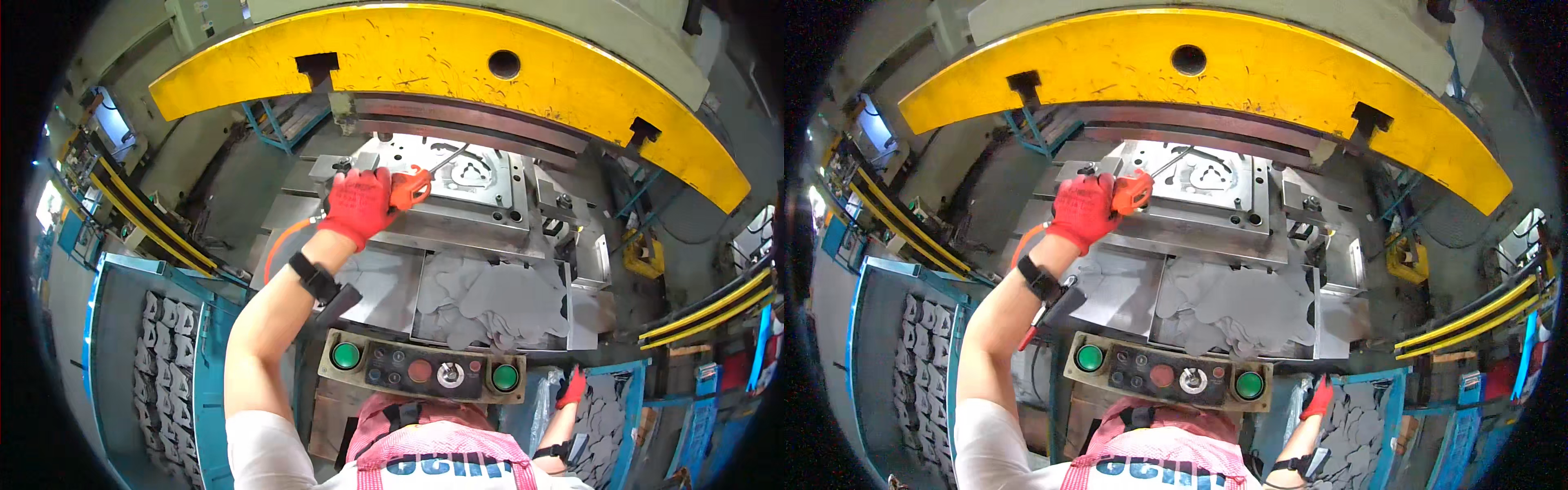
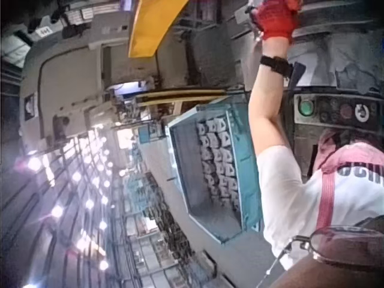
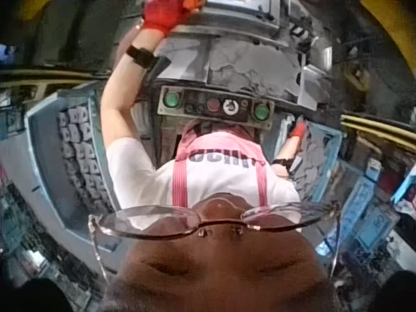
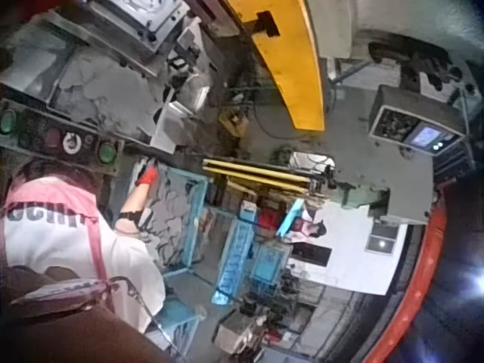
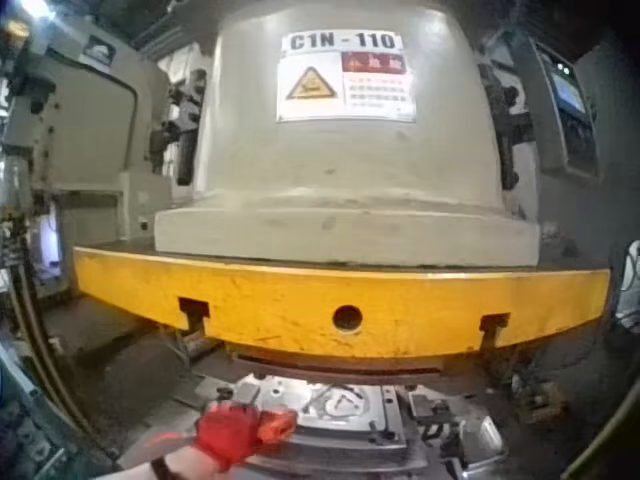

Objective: The recorder operates a stamping machine to press metal sheets into specific shapes.

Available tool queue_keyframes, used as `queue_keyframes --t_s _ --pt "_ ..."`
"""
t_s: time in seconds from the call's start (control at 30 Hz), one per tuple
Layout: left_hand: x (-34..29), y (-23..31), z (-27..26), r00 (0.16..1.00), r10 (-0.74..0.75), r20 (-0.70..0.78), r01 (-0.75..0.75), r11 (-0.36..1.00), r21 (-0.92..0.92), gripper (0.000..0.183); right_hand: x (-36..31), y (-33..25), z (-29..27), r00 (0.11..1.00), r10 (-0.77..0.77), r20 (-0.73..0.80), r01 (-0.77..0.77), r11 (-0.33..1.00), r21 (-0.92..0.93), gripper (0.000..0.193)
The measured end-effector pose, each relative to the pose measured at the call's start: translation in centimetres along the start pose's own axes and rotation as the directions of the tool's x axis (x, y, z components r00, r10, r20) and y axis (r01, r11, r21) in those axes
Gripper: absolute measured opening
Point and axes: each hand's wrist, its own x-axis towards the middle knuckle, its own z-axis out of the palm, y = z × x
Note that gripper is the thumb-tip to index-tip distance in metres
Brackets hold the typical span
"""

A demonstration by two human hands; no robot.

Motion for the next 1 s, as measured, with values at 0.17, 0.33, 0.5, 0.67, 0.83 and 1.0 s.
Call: queue_keyframes --t_s 0.17,0.33,0.5,0.67,0.83,1.0 --pt "0.3 0.8 0.0 0.982 0.19 -0.001 -0.19 0.982 0.009 0.043 -0.3 -1.5 1.8 0.989 -0.146 0.025 0.147 0.986 -0.078 0.04" --pt "-0.9 -3.5 0.3 0.997 -0.035 -0.075 0.04 0.997 0.064 0.041 0.0 1.1 -0.3 0.973 0.223 0.065 -0.228 0.969 0.09 0.043" --pt "-6.8 -8.4 1.4 0.954 -0.295 -0.057 0.298 0.952 0.066 0.038 -2.3 0.6 -0.6 0.966 0.244 0.087 -0.255 0.954 0.156 0.036" --pt "-11.5 -13.6 2.3 0.822 -0.569 -0.018 0.553 0.806 -0.212 0.054 -1.1 0.8 -2.3 0.956 0.223 0.19 -0.254 0.954 0.161 0.048" --pt "-23.0 -23.1 3.9 0.537 -0.835 -0.119 0.796 0.548 -0.258 0.042 -1.5 -0.2 -2.3 0.94 0.293 0.173 -0.315 0.942 0.119 0.063" --pt "-34.3 -30.8 9.9 0.403 -0.912 0.079 0.424 0.11 -0.899 0.042 -2.1 -1.2 -0.8 0.931 0.305 0.202 -0.321 0.945 0.052 0.062"
